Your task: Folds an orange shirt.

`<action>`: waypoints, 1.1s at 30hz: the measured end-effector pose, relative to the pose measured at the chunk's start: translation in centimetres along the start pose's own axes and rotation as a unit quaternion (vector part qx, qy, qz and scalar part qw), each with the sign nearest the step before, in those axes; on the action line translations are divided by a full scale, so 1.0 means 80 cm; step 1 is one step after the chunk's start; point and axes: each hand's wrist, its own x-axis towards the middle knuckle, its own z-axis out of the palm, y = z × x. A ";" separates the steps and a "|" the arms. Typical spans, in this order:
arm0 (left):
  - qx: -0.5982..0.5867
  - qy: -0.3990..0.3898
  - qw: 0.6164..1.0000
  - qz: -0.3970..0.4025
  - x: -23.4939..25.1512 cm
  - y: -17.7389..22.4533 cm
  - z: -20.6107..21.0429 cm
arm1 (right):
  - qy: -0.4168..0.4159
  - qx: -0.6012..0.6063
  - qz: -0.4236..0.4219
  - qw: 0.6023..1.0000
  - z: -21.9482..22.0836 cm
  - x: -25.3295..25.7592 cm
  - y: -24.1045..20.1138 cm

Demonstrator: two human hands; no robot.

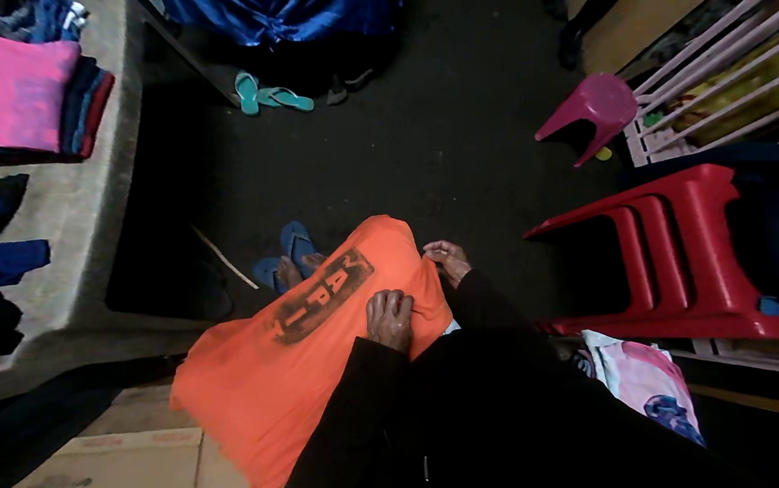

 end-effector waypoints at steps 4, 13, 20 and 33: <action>0.016 -0.031 0.999 -0.010 -0.002 -0.001 0.000 | -0.001 -0.156 -0.027 0.987 0.027 -0.008 0.011; 0.038 -0.116 0.991 -0.062 0.001 0.006 -0.020 | -0.035 -0.320 0.039 0.946 0.014 -0.010 0.019; 0.007 0.050 0.998 0.022 0.003 0.018 -0.023 | 0.113 -0.306 -0.090 0.941 0.000 -0.044 0.024; -0.101 -0.207 0.964 -0.136 0.005 -0.059 -0.104 | -0.065 -0.373 -0.007 0.925 -0.005 0.011 -0.020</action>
